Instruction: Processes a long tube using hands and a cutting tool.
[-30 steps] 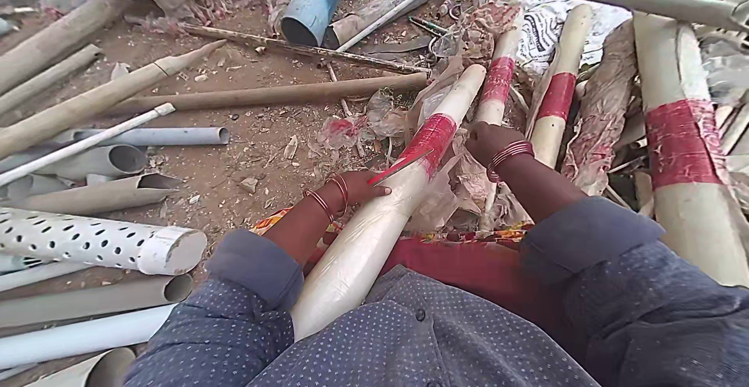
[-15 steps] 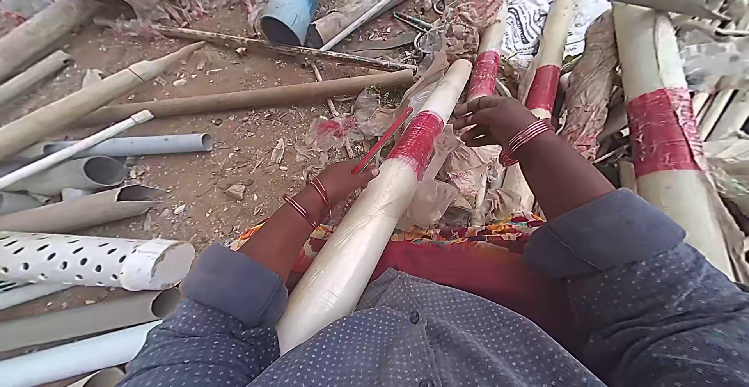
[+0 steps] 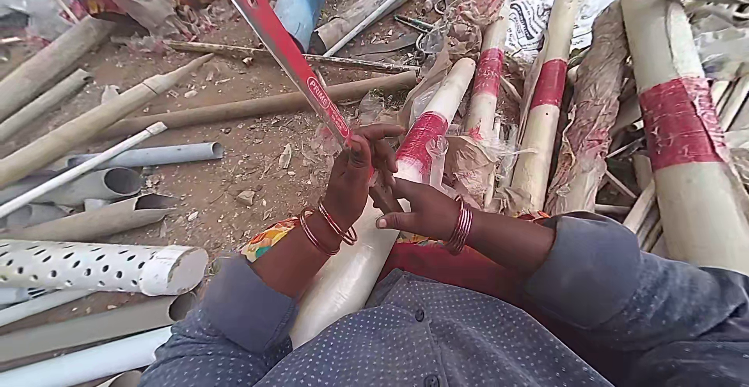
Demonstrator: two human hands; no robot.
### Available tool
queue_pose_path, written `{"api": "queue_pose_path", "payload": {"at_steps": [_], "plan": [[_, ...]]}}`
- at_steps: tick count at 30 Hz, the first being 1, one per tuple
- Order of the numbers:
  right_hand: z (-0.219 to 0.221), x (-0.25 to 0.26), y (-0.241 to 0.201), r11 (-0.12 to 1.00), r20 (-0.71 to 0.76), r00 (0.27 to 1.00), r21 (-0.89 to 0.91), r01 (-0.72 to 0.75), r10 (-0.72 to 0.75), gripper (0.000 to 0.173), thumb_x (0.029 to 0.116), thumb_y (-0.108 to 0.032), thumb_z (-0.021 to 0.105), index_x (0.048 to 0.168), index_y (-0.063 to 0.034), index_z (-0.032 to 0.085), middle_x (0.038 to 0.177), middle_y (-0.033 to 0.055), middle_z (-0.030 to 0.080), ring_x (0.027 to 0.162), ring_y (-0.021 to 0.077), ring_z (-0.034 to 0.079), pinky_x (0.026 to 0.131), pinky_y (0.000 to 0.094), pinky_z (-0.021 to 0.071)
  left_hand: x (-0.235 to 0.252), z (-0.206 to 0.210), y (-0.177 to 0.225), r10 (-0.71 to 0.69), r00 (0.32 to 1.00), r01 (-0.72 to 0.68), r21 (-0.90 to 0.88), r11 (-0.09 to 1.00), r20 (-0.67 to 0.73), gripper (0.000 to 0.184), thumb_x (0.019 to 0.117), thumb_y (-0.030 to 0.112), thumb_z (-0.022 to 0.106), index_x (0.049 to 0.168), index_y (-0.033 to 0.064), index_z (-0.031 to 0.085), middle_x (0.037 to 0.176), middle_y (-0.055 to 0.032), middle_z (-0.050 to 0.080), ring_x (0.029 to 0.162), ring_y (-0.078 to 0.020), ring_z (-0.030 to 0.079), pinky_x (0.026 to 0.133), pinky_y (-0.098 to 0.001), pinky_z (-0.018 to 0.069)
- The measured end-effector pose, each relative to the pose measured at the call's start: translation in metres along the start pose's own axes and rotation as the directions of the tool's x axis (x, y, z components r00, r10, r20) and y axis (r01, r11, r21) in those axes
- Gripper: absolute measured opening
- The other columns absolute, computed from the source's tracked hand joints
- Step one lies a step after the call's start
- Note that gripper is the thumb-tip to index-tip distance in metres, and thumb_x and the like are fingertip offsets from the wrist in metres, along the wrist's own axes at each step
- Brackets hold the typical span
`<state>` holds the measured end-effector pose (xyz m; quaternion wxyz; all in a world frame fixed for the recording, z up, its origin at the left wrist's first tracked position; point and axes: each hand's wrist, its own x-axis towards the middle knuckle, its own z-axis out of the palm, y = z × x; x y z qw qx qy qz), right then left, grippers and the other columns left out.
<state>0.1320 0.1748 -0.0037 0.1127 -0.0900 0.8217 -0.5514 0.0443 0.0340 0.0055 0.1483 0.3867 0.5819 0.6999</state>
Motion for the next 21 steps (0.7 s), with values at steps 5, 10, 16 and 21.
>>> {"api": "queue_pose_path", "payload": {"at_steps": [5, 10, 16, 21], "plan": [[-0.017, 0.000, 0.011, 0.980, -0.278, 0.954, 0.188, -0.063, 0.114, 0.039, 0.0944, -0.017, 0.062, 0.130, -0.0025, 0.056, 0.082, 0.0041, 0.063, 0.060, 0.0066, 0.055, 0.057, 0.0266, 0.0483, -0.001, -0.012, -0.022, -0.114, 0.976, 0.053, 0.308, 0.950, 0.183, 0.096, 0.0923, 0.077, 0.045, 0.141, -0.0061, 0.048, 0.128, -0.0032, 0.062, 0.115, -0.0039, 0.059, 0.098, -0.0239, 0.0502], [-0.066, 0.007, 0.015, 0.945, -0.442, 0.849, 0.271, -0.181, 0.290, 0.028, 0.1001, -0.021, 0.062, 0.123, -0.0051, 0.057, 0.079, 0.0023, 0.058, 0.057, 0.0065, 0.054, 0.056, 0.0245, 0.0492, 0.008, -0.007, -0.014, -0.812, 0.574, 0.180, 0.953, 0.244, 0.100, 0.063, 0.0888, 0.050, 0.077, 0.130, 0.0044, 0.064, 0.126, -0.0193, 0.063, 0.116, -0.0371, 0.061, 0.096, -0.0588, 0.0490], [-0.069, 0.011, 0.017, 0.966, -0.390, 0.885, 0.058, -0.252, 0.254, 0.036, 0.0991, -0.029, 0.066, 0.125, -0.0043, 0.060, 0.088, 0.0089, 0.064, 0.070, 0.0173, 0.059, 0.068, 0.0417, 0.0507, 0.010, 0.023, -0.015, -0.902, 0.401, -0.066, 0.987, 0.144, 0.158, 0.037, 0.1029, 0.033, 0.062, 0.115, -0.0012, 0.068, 0.120, -0.0215, 0.063, 0.119, -0.0408, 0.057, 0.092, -0.0587, 0.0472], [-0.076, 0.004, 0.009, 0.951, -0.391, 0.897, -0.134, -0.279, 0.208, 0.040, 0.0994, -0.030, 0.066, 0.128, -0.0023, 0.061, 0.096, 0.0150, 0.068, 0.082, 0.0265, 0.064, 0.076, 0.0522, 0.0503, 0.008, 0.016, -0.026, -0.859, 0.478, -0.046, 0.982, 0.184, 0.183, 0.036, 0.1108, 0.029, 0.046, 0.119, -0.0012, 0.063, 0.111, -0.0235, 0.065, 0.109, -0.0423, 0.065, 0.090, -0.0595, 0.0499]]}}
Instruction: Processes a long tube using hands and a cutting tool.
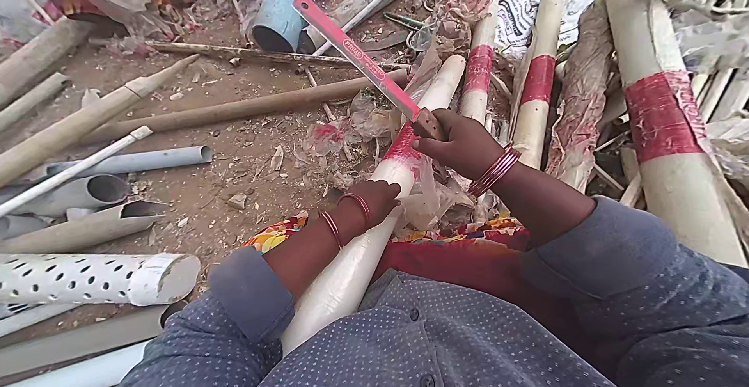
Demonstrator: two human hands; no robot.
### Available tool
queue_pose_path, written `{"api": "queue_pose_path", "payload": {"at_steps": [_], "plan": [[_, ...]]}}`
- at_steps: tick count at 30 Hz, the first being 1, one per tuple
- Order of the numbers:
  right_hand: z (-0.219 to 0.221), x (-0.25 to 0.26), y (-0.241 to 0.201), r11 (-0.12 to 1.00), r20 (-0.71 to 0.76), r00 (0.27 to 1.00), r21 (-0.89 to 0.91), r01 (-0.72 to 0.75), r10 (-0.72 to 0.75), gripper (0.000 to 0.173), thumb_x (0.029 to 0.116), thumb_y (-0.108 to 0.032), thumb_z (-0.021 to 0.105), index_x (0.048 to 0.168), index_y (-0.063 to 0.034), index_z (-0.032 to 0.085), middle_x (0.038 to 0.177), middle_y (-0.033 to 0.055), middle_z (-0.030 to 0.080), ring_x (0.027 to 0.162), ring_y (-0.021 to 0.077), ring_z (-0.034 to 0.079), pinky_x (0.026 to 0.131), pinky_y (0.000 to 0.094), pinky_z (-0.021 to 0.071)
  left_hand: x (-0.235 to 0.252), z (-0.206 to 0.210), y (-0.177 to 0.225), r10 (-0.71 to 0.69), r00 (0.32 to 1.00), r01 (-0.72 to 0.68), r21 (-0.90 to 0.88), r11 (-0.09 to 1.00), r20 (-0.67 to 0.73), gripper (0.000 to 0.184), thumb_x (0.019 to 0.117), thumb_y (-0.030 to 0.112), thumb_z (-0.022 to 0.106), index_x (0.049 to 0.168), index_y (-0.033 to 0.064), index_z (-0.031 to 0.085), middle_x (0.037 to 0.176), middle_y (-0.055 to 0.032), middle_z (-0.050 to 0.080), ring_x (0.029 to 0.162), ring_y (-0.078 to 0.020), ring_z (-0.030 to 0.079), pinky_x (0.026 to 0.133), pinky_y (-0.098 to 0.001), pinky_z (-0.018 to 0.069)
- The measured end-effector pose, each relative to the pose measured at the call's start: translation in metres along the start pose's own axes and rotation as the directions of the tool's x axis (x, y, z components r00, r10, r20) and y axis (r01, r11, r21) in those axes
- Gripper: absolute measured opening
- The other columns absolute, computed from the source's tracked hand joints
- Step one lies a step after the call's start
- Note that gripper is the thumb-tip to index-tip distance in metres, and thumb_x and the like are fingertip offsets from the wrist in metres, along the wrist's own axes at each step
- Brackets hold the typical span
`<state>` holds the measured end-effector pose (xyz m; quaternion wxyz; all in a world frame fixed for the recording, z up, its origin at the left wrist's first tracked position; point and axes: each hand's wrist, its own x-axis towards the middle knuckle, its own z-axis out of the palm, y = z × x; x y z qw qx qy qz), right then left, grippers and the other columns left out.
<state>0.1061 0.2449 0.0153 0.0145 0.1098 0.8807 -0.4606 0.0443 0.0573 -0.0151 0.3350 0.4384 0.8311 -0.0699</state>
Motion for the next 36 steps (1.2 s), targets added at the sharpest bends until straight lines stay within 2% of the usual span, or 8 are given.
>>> {"api": "queue_pose_path", "payload": {"at_steps": [6, 14, 20, 23, 26, 31, 34, 36], "plan": [[-0.012, 0.001, 0.006, 0.999, -0.064, 0.997, 0.010, -0.041, 0.042, 0.036, 0.1002, -0.030, 0.065, 0.124, -0.0044, 0.060, 0.090, 0.0113, 0.065, 0.072, 0.0209, 0.061, 0.069, 0.0459, 0.0515, 0.006, 0.006, -0.018, -0.051, 0.983, 0.023, -0.157, 0.987, -0.174, 0.036, 0.1102, 0.029, 0.048, 0.112, -0.0041, 0.061, 0.108, -0.0243, 0.065, 0.101, -0.0422, 0.067, 0.087, -0.0609, 0.0513], [-0.016, 0.001, 0.016, 0.992, -0.063, 0.991, -0.030, -0.120, 0.118, 0.038, 0.1022, -0.030, 0.064, 0.128, -0.0019, 0.058, 0.096, 0.0180, 0.066, 0.078, 0.0292, 0.064, 0.075, 0.0535, 0.0506, 0.032, 0.015, -0.040, -0.152, 0.946, 0.025, -0.404, 0.914, -0.286, 0.036, 0.1069, 0.030, 0.056, 0.110, -0.0057, 0.062, 0.101, -0.0256, 0.066, 0.097, -0.0422, 0.065, 0.089, -0.0633, 0.0483], [-0.024, -0.007, 0.015, 0.994, -0.066, 0.991, -0.001, -0.113, 0.113, 0.044, 0.1037, -0.035, 0.062, 0.132, -0.0030, 0.055, 0.096, 0.0177, 0.065, 0.075, 0.0275, 0.063, 0.074, 0.0509, 0.0519, 0.012, -0.008, -0.035, -0.079, 0.997, 0.056, -0.504, 0.862, -0.024, 0.046, 0.1097, 0.037, 0.047, 0.119, -0.0054, 0.061, 0.098, -0.0214, 0.062, 0.083, -0.0296, 0.059, 0.078, -0.0489, 0.0497], [-0.027, -0.015, 0.012, 0.997, -0.070, 0.995, 0.039, -0.071, 0.074, 0.047, 0.1037, -0.040, 0.061, 0.136, -0.0068, 0.053, 0.095, 0.0151, 0.065, 0.071, 0.0238, 0.061, 0.070, 0.0471, 0.0522, -0.002, -0.011, -0.025, -0.090, 0.996, 0.094, -0.370, 0.924, 0.030, 0.049, 0.1011, 0.039, 0.065, 0.124, -0.0049, 0.062, 0.110, -0.0253, 0.066, 0.104, -0.0381, 0.064, 0.096, -0.0596, 0.0471], [-0.027, -0.025, 0.008, 0.996, -0.076, 0.997, 0.081, -0.022, 0.029, 0.042, 0.1050, -0.039, 0.058, 0.132, -0.0078, 0.055, 0.086, 0.0089, 0.061, 0.063, 0.0164, 0.057, 0.063, 0.0389, 0.0506, -0.001, -0.009, -0.018, -0.047, 0.999, 0.050, -0.208, 0.977, 0.023, 0.038, 0.1027, 0.033, 0.064, 0.118, -0.0020, 0.066, 0.110, -0.0231, 0.068, 0.107, -0.0383, 0.064, 0.097, -0.0612, 0.0464], [-0.035, -0.071, -0.006, 0.997, -0.061, 0.997, -0.047, -0.055, 0.052, 0.031, 0.1033, -0.030, 0.064, 0.122, -0.0044, 0.064, 0.088, 0.0110, 0.066, 0.069, 0.0203, 0.063, 0.068, 0.0441, 0.0544, -0.004, -0.007, -0.023, -0.006, 0.996, -0.024, -0.346, 0.938, -0.084, 0.032, 0.1055, 0.025, 0.059, 0.119, -0.0032, 0.065, 0.112, -0.0242, 0.068, 0.110, -0.0385, 0.064, 0.099, -0.0603, 0.0453], [-0.032, -0.116, -0.008, 0.981, -0.036, 0.989, -0.125, -0.148, 0.144, 0.036, 0.1021, -0.030, 0.064, 0.127, -0.0029, 0.062, 0.085, 0.0086, 0.062, 0.068, 0.0160, 0.056, 0.066, 0.0390, 0.0484, -0.001, -0.003, -0.029, -0.017, 0.996, -0.023, -0.441, 0.897, -0.086, 0.033, 0.1063, 0.024, 0.058, 0.122, -0.0042, 0.063, 0.113, -0.0261, 0.066, 0.110, -0.0392, 0.063, 0.100, -0.0595, 0.0443], [-0.028, -0.147, -0.004, 0.966, 0.022, 0.982, -0.183, -0.182, 0.189, 0.045, 0.1028, -0.030, 0.060, 0.141, -0.0065, 0.056, 0.097, 0.0134, 0.066, 0.074, 0.0210, 0.060, 0.070, 0.0446, 0.0502, 0.002, 0.001, -0.035, -0.015, 0.995, -0.038, -0.499, 0.866, -0.101, 0.032, 0.1059, 0.022, 0.058, 0.122, -0.0056, 0.063, 0.111, -0.0266, 0.066, 0.107, -0.0387, 0.063, 0.099, -0.0584, 0.0448]]}}
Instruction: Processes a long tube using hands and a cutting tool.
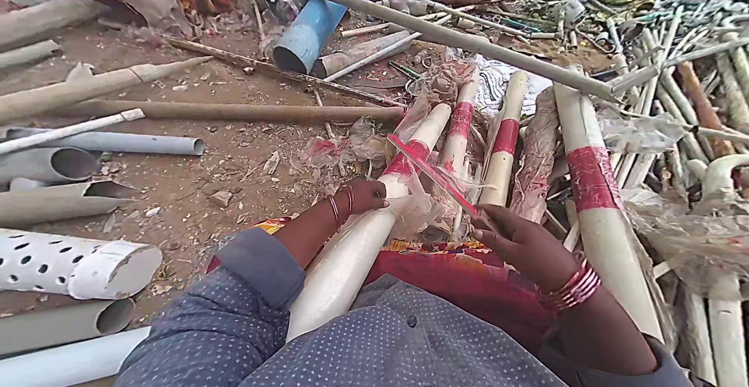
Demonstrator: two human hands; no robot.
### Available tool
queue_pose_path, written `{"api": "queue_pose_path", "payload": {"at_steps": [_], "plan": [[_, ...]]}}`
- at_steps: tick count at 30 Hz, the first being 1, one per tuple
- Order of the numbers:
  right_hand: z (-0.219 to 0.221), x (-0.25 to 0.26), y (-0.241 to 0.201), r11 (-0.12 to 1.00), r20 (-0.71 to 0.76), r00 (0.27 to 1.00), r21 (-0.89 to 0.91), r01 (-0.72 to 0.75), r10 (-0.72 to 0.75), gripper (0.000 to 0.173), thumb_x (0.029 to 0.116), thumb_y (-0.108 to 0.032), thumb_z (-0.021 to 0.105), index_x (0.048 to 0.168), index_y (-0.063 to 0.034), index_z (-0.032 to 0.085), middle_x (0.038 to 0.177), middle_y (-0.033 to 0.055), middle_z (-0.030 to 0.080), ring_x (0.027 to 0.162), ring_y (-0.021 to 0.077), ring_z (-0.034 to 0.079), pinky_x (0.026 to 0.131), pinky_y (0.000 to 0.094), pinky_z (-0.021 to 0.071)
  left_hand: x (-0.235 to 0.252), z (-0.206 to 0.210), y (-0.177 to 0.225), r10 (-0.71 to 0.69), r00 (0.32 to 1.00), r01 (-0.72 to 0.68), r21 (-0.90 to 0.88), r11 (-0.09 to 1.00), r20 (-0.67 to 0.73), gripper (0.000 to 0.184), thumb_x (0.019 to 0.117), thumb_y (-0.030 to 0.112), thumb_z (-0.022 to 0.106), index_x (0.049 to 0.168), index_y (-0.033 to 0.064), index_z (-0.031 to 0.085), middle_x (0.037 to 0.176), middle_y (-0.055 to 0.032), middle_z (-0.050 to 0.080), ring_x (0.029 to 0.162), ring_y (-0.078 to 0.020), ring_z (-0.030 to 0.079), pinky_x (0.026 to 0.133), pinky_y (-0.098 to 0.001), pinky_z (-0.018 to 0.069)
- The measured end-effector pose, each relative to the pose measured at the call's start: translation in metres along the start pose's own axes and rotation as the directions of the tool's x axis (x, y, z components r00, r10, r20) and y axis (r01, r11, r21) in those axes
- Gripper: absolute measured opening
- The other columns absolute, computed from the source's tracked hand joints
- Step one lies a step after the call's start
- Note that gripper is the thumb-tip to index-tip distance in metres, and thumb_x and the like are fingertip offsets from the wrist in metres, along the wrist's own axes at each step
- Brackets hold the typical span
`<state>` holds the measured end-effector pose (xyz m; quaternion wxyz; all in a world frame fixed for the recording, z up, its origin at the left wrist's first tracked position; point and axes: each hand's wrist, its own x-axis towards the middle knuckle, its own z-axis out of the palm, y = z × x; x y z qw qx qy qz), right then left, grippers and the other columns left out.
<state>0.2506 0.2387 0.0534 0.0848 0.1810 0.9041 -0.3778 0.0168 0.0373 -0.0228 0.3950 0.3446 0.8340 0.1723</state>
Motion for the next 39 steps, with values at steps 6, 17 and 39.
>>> {"api": "queue_pose_path", "payload": {"at_steps": [6, 17, 39], "plan": [[0.030, -0.060, 0.022, 0.993, 0.242, 0.967, -0.104, -0.056, 0.080, 0.057, 0.1015, -0.024, 0.057, 0.156, -0.0125, 0.045, 0.123, 0.0235, 0.068, 0.103, 0.0405, 0.068, 0.090, 0.0630, 0.0505, 0.006, 0.000, -0.010, 0.009, 1.000, -0.005, -0.169, 0.986, 0.021, 0.024, 0.1050, 0.018, 0.059, 0.114, -0.0043, 0.063, 0.094, -0.0153, 0.064, 0.079, -0.0200, 0.057, 0.079, -0.0416, 0.0484], [0.082, -0.056, -0.001, 0.973, 0.345, 0.919, -0.186, -0.133, 0.191, 0.059, 0.1091, -0.023, 0.048, 0.161, -0.0018, 0.030, 0.134, 0.0306, 0.062, 0.120, 0.0457, 0.063, 0.105, 0.0574, 0.0452, 0.001, 0.006, 0.007, 0.084, 0.996, -0.080, 0.265, 0.961, -0.003, 0.030, 0.1044, 0.030, 0.060, 0.118, 0.0047, 0.069, 0.111, -0.0199, 0.070, 0.108, -0.0384, 0.066, 0.094, -0.0626, 0.0473], [0.106, 0.050, -0.053, 0.943, 0.354, 0.911, -0.318, -0.096, 0.212, 0.056, 0.1126, -0.028, 0.038, 0.162, -0.0045, 0.026, 0.147, 0.0252, 0.053, 0.133, 0.0383, 0.056, 0.112, 0.0513, 0.0415, -0.013, 0.003, 0.028, 0.225, 0.971, -0.237, 0.451, 0.860, 0.081, 0.021, 0.1025, 0.020, 0.062, 0.109, 0.0028, 0.072, 0.115, -0.0178, 0.070, 0.117, -0.0386, 0.063, 0.096, -0.0616, 0.0477]]}}
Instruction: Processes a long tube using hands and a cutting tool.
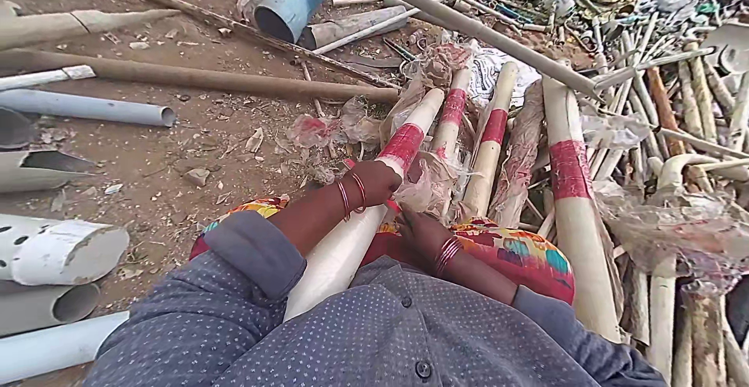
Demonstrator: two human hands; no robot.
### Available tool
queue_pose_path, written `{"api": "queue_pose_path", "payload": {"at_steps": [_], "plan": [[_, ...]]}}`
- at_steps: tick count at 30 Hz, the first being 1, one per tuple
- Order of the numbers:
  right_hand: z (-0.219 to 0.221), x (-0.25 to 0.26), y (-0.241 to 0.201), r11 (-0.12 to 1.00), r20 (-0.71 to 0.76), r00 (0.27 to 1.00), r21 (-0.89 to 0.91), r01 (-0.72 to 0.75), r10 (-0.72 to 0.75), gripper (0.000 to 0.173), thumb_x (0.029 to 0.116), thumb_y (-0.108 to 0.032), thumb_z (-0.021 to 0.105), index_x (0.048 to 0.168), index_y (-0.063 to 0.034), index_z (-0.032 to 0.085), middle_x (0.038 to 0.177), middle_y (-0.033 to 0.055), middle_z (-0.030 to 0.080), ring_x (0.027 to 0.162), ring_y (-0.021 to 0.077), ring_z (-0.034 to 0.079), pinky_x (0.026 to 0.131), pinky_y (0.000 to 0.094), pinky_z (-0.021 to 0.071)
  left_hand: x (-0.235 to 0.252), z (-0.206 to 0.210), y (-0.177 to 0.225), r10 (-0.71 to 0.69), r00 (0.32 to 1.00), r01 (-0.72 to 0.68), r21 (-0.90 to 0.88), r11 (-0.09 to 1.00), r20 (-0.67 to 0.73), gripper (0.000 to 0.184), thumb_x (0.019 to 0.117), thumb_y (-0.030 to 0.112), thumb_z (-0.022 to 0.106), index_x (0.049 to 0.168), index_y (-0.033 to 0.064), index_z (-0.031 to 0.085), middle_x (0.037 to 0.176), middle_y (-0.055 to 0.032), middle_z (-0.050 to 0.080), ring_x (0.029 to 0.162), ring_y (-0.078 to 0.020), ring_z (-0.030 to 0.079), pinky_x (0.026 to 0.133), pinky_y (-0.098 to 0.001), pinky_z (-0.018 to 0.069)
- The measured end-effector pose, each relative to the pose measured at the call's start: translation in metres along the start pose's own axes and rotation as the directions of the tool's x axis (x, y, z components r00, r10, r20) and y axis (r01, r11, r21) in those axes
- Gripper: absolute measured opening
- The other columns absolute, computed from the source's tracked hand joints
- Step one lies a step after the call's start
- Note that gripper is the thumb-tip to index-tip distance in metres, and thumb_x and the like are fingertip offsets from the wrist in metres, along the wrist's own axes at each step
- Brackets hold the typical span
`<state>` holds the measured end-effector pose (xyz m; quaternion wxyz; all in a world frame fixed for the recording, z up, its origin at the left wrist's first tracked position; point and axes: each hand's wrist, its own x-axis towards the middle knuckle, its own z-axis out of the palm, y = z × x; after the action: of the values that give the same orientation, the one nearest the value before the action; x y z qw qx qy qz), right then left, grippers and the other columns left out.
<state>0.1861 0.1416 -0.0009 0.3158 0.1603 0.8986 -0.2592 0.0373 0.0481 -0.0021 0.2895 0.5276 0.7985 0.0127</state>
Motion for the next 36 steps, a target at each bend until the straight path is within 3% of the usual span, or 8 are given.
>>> {"api": "queue_pose_path", "payload": {"at_steps": [5, 11, 15, 17, 20, 23, 31, 36], "plan": [[-0.004, 0.009, 0.004, 0.999, -0.021, 0.998, -0.006, 0.051, -0.051, 0.056, 0.1116, -0.030, 0.041, 0.159, -0.0036, 0.031, 0.142, 0.0256, 0.057, 0.130, 0.0386, 0.058, 0.110, 0.0528, 0.0438, -0.006, -0.010, -0.029, -0.077, 0.997, 0.077, -0.150, 0.986, 0.003, 0.039, 0.1087, 0.036, 0.050, 0.114, 0.0042, 0.072, 0.111, -0.0183, 0.071, 0.109, -0.0359, 0.066, 0.095, -0.0627, 0.0471], [-0.024, 0.023, -0.013, 0.998, 0.068, 0.996, -0.041, 0.055, -0.052, 0.049, 0.1124, -0.035, 0.040, 0.142, 0.0032, 0.046, 0.132, 0.0262, 0.060, 0.128, 0.0372, 0.059, 0.106, 0.0523, 0.0445, -0.015, -0.022, -0.044, -0.284, 0.957, 0.270, -0.181, 0.946, -0.053, 0.038, 0.1110, 0.032, 0.045, 0.121, 0.0038, 0.068, 0.112, -0.0216, 0.070, 0.110, -0.0409, 0.065, 0.095, -0.0660, 0.0453], [-0.025, 0.037, -0.026, 0.993, 0.059, 0.991, 0.003, 0.119, -0.119, 0.050, 0.1124, -0.034, 0.040, 0.140, 0.0060, 0.049, 0.131, 0.0280, 0.060, 0.125, 0.0375, 0.059, 0.106, 0.0512, 0.0436, -0.022, -0.029, -0.049, -0.314, 0.911, 0.250, -0.249, 0.936, -0.266, 0.035, 0.1097, 0.030, 0.049, 0.119, 0.0034, 0.069, 0.114, -0.0199, 0.070, 0.109, -0.0393, 0.066, 0.095, -0.0658, 0.0461], [-0.022, 0.036, -0.027, 0.989, 0.056, 0.988, 0.032, 0.143, -0.145, 0.049, 0.1117, -0.033, 0.043, 0.140, 0.0063, 0.048, 0.131, 0.0291, 0.060, 0.125, 0.0393, 0.059, 0.107, 0.0522, 0.0431, -0.037, -0.039, -0.055, -0.346, 0.817, 0.214, -0.314, 0.925, -0.461, 0.034, 0.1085, 0.029, 0.052, 0.120, 0.0020, 0.069, 0.116, -0.0208, 0.068, 0.103, -0.0389, 0.066, 0.091, -0.0642, 0.0472], [-0.015, 0.025, -0.023, 0.989, 0.060, 0.988, 0.045, 0.142, -0.145, 0.048, 0.1113, -0.033, 0.044, 0.142, 0.0044, 0.047, 0.129, 0.0280, 0.061, 0.124, 0.0396, 0.060, 0.105, 0.0536, 0.0446, -0.065, -0.057, -0.070, -0.366, 0.573, 0.111, -0.373, 0.921, -0.733, 0.034, 0.1070, 0.028, 0.053, 0.120, 0.0004, 0.067, 0.114, -0.0196, 0.068, 0.094, -0.0299, 0.066, 0.087, -0.0530, 0.0503], [-0.010, 0.012, -0.019, 0.988, 0.069, 0.986, 0.021, 0.152, -0.153, 0.047, 0.1113, -0.031, 0.044, 0.140, 0.0055, 0.048, 0.130, 0.0286, 0.061, 0.124, 0.0404, 0.060, 0.104, 0.0542, 0.0451, -0.093, -0.071, -0.087, -0.411, 0.386, 0.061, -0.422, 0.905, -0.826, 0.040, 0.1074, 0.031, 0.049, 0.127, -0.0013, 0.062, 0.118, -0.0193, 0.066, 0.095, -0.0188, 0.066, 0.089, -0.0370, 0.0532], [-0.008, -0.015, 0.017, 0.982, 0.070, 0.980, -0.013, 0.187, -0.185, 0.052, 0.1095, -0.034, 0.049, 0.141, 0.0077, 0.049, 0.125, 0.0322, 0.062, 0.117, 0.0460, 0.063, 0.100, 0.0581, 0.0478, -0.146, -0.082, -0.132, -0.592, 0.133, -0.022, -0.600, 0.800, -0.795, 0.035, 0.1072, 0.031, 0.048, 0.126, 0.0033, 0.056, 0.105, 0.0044, 0.063, 0.080, 0.0049, 0.062, 0.076, -0.0168, 0.0527], [-0.020, -0.011, 0.008, 0.981, 0.154, 0.980, -0.128, 0.148, -0.127, 0.054, 0.1107, -0.035, 0.046, 0.146, 0.0053, 0.044, 0.133, 0.0312, 0.059, 0.123, 0.0454, 0.060, 0.102, 0.0580, 0.0465, -0.139, -0.081, -0.132, -0.631, 0.131, -0.099, -0.644, 0.759, -0.764, 0.027, 0.1075, 0.029, 0.048, 0.122, 0.0079, 0.056, 0.099, 0.0083, 0.062, 0.076, 0.0033, 0.062, 0.073, -0.0173, 0.0540]]}}
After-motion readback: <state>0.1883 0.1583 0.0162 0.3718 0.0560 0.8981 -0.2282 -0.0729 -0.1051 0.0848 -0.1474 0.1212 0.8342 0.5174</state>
